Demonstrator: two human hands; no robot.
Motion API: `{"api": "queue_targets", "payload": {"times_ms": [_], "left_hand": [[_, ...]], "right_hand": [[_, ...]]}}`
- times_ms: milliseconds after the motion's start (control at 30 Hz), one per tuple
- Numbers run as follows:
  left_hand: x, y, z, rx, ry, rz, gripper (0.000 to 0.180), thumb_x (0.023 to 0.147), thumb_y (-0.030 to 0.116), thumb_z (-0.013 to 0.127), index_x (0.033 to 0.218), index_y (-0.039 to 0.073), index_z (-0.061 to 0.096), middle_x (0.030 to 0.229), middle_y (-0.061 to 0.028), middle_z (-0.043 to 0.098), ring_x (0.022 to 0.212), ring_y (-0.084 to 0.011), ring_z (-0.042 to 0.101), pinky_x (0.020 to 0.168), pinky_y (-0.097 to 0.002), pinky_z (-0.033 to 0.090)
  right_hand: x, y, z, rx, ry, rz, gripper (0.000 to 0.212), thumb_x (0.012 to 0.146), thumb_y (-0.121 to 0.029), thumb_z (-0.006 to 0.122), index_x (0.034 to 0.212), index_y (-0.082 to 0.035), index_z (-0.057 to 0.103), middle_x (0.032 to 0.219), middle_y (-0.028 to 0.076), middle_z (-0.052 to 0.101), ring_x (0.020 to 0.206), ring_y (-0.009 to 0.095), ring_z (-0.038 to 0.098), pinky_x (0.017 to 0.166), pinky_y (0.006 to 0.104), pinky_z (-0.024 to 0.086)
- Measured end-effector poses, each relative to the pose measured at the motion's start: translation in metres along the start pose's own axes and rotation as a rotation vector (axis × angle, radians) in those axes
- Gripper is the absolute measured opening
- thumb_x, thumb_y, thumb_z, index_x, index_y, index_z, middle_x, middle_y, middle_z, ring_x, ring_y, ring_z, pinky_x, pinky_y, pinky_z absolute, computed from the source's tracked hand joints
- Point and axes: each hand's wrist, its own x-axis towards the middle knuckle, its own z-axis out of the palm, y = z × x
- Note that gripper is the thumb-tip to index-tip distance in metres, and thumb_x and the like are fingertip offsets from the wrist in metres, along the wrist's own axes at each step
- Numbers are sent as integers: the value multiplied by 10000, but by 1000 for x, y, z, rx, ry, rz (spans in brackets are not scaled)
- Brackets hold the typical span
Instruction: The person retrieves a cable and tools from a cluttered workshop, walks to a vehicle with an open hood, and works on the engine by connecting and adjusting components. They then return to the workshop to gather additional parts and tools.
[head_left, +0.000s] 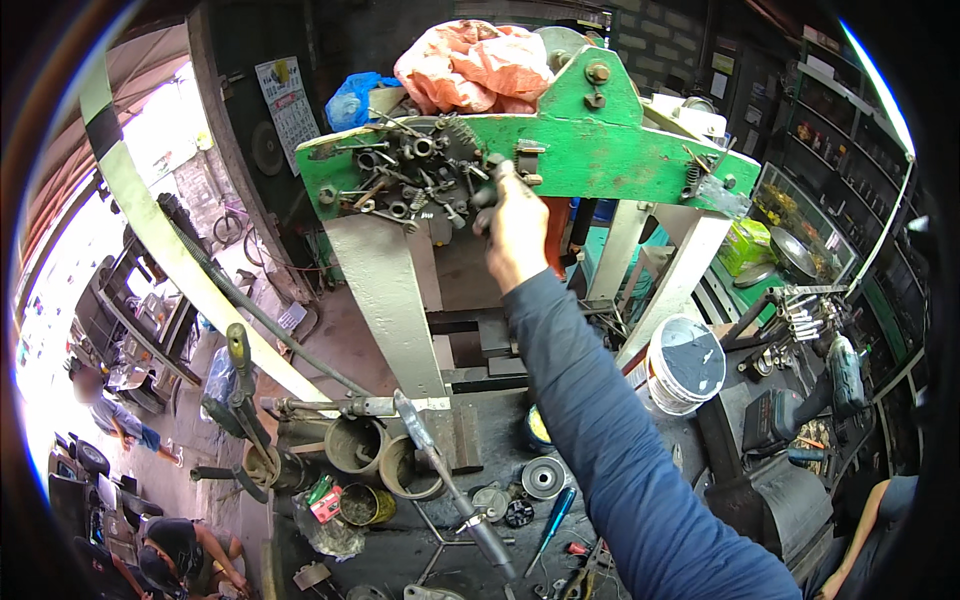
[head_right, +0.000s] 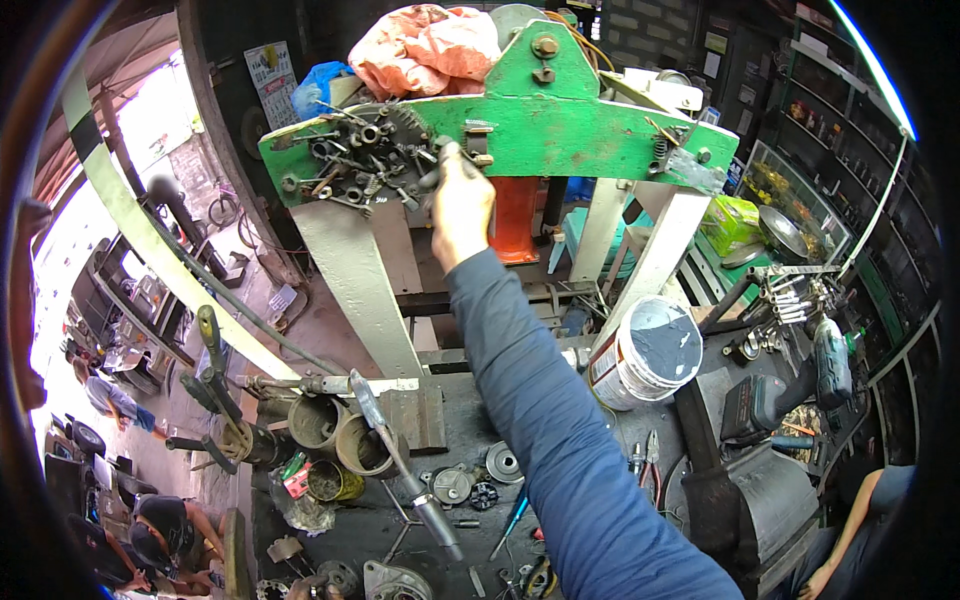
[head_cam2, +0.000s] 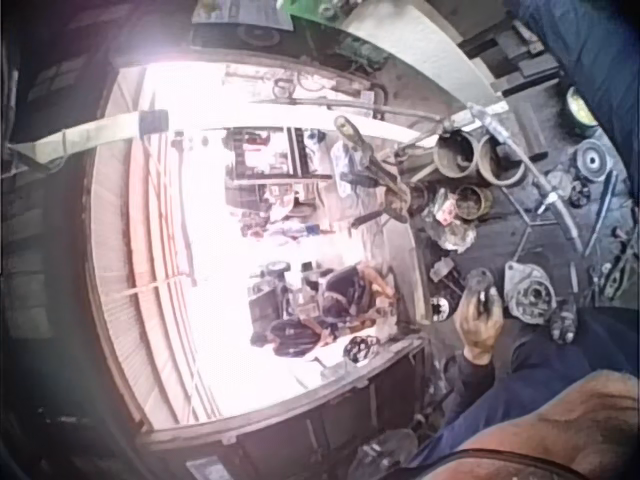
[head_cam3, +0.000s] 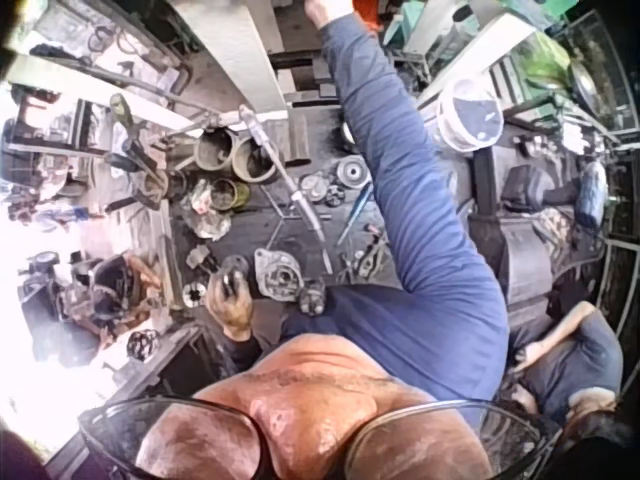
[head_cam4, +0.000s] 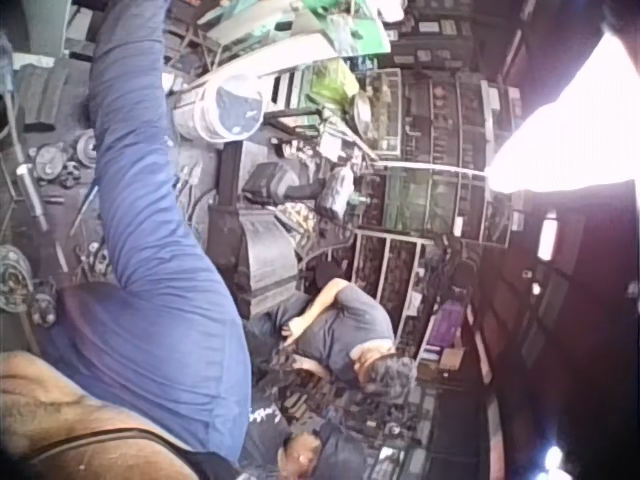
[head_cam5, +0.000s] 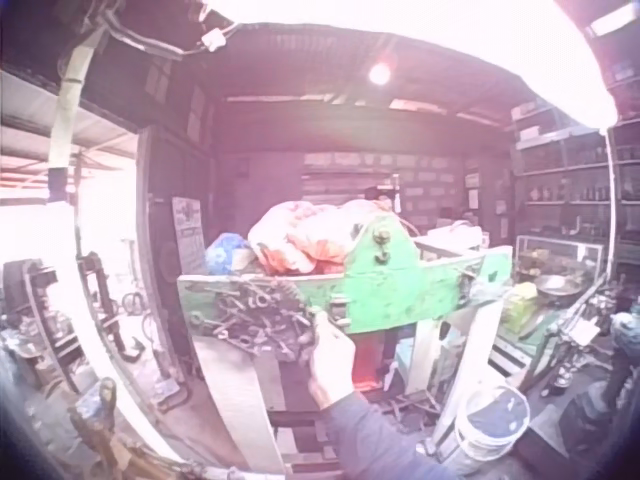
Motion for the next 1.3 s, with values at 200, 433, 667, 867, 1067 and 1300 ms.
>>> {"api": "queue_targets", "payload": {"times_ms": [200,433,667,867,1067,1300], "left_hand": [[-8,-6,6,94,27,54,239,838,119,795,938,-58,670,927,-250,695,833,-440,670,766,-492,548],[-3,1,-2,15,-54,-71,203,848,102,778,932,-51,674,930,-240,702,820,-429,678,758,-481,553],[8,-3,10,-118,-13,118,173,829,-28,735,967,-40,632,901,-216,697,772,-408,685,690,-448,569],[3,-14,5,-169,-20,38,156,828,-27,731,956,-49,645,919,-214,695,788,-405,686,700,-447,573],[-2,-32,9,-46,33,208,152,830,-40,725,971,-47,665,921,-203,687,791,-390,687,698,-444,577],[-2,-44,10,-78,54,215,164,824,-36,736,969,-62,663,925,-201,690,806,-394,692,713,-444,582]], "right_hand": [[-12,42,-31,-241,115,-264,336,973,-105,674,1277,25,609,773,32,649,518,62,501,461,223,393],[10,17,-57,-253,134,-226,160,954,-28,661,1111,-9,676,778,-27,616,616,51,512,542,217,408],[-40,5,-7,-953,-367,-656,427,916,-132,679,1329,-34,636,951,204,743,815,252,723,764,341,551],[-60,2,34,-1443,-513,-685,591,910,-272,650,1477,-168,520,953,233,717,849,372,713,762,477,568],[-73,3,67,-1517,-545,-786,692,888,-258,664,1524,-101,443,809,202,719,710,380,712,668,483,570],[-76,-16,66,-1450,-269,-748,850,885,-305,697,1576,-35,282,783,238,700,728,424,701,694,502,570]]}}
